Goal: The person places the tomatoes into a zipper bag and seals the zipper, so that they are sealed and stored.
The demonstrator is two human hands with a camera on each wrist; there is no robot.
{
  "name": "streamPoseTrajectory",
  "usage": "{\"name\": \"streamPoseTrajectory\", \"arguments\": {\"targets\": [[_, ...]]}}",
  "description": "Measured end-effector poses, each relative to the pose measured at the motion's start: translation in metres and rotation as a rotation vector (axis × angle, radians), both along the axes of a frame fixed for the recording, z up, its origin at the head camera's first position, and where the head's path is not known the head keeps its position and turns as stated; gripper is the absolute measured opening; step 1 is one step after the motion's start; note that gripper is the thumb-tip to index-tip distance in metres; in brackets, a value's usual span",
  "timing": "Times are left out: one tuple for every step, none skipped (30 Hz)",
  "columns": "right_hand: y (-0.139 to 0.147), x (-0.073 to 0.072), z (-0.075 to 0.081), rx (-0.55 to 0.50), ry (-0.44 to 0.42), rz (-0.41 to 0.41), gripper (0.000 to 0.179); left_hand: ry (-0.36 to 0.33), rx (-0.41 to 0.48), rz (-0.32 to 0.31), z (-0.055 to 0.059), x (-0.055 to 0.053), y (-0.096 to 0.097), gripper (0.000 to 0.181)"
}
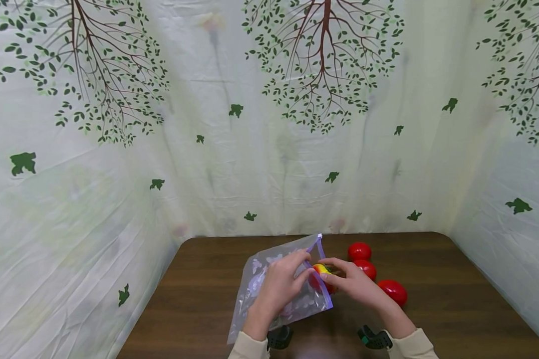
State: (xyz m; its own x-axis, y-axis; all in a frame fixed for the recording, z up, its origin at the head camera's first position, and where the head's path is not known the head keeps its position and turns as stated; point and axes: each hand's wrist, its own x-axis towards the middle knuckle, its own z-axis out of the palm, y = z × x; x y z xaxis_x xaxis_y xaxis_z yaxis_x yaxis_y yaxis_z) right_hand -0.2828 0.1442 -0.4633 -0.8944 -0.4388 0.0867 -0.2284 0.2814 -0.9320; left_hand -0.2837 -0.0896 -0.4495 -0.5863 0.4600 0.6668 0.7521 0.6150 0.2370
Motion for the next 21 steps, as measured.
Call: {"name": "streamPoseTrajectory", "arguments": {"targets": [[0.0000,-0.0003,-0.0005,0.001,-0.002,0.000,0.054,0.000,0.000,-0.003,0.0000,0.0000,0.0000,0.027],[-0.0001,-0.0006,-0.0010,0.004,-0.002,-0.001,0.054,0.000,-0.001,-0.004,0.0001,0.0002,0.0000,0.027],[-0.0002,-0.0008,-0.0016,0.006,-0.005,-0.002,0.054,0.000,-0.003,-0.004,0.0002,0.0002,0.0002,0.027],[-0.0002,-0.0011,-0.0023,0.009,-0.006,-0.002,0.054,0.000,-0.004,-0.005,0.0002,0.0002,0.0003,0.027],[-0.0003,-0.0014,-0.0030,0.009,-0.006,0.000,0.053,0.005,-0.006,-0.003,0.0004,0.0002,0.0004,0.027],[-0.0003,-0.0017,-0.0037,0.008,-0.009,0.003,0.053,0.010,-0.008,-0.003,0.0002,0.0000,0.0006,0.027],[-0.0006,-0.0018,-0.0042,0.006,-0.011,0.006,0.052,0.017,-0.009,-0.001,0.0000,-0.0001,0.0006,0.026],[-0.0007,-0.0015,-0.0043,0.004,-0.014,0.011,0.051,0.024,-0.010,-0.001,-0.0001,-0.0004,0.0008,0.026],[-0.0008,-0.0013,-0.0043,-0.003,-0.019,0.019,0.051,0.029,-0.011,0.001,-0.0004,-0.0005,0.0008,0.026],[-0.0009,-0.0012,-0.0043,-0.008,-0.021,0.028,0.050,0.036,-0.012,0.004,-0.0006,-0.0007,0.0008,0.026],[-0.0010,-0.0010,-0.0040,-0.015,-0.023,0.038,0.049,0.038,-0.014,0.007,-0.0008,-0.0008,0.0007,0.025],[-0.0011,-0.0006,-0.0035,-0.020,-0.026,0.047,0.048,0.036,-0.015,0.011,-0.0009,-0.0007,0.0007,0.025],[-0.0014,-0.0003,-0.0030,-0.025,-0.027,0.056,0.047,0.030,-0.017,0.015,-0.0008,-0.0003,0.0007,0.025],[-0.0014,-0.0001,-0.0024,-0.028,-0.027,0.066,0.046,0.022,-0.017,0.018,-0.0007,0.0000,0.0006,0.026],[-0.0014,-0.0001,-0.0022,-0.032,-0.027,0.075,0.044,0.014,-0.017,0.021,-0.0006,0.0003,0.0005,0.026],[-0.0015,0.0000,-0.0018,-0.030,-0.025,0.082,0.043,0.007,-0.017,0.024,-0.0003,0.0007,0.0006,0.026],[-0.0017,0.0002,-0.0013,-0.031,-0.026,0.085,0.042,-0.004,-0.016,0.026,-0.0001,0.0011,0.0007,0.026],[-0.0018,0.0005,-0.0010,-0.029,-0.026,0.087,0.042,-0.009,-0.015,0.027,0.0000,0.0014,0.0007,0.027],[-0.0019,0.0007,-0.0006,-0.027,-0.026,0.087,0.041,-0.014,-0.014,0.029,0.0003,0.0017,0.0007,0.027],[-0.0019,0.0009,-0.0004,-0.025,-0.026,0.086,0.041,-0.015,-0.013,0.030,0.0004,0.0017,0.0006,0.027],[-0.0019,0.0010,-0.0004,-0.022,-0.024,0.082,0.040,-0.015,-0.014,0.030,0.0006,0.0018,0.0006,0.027]]}}
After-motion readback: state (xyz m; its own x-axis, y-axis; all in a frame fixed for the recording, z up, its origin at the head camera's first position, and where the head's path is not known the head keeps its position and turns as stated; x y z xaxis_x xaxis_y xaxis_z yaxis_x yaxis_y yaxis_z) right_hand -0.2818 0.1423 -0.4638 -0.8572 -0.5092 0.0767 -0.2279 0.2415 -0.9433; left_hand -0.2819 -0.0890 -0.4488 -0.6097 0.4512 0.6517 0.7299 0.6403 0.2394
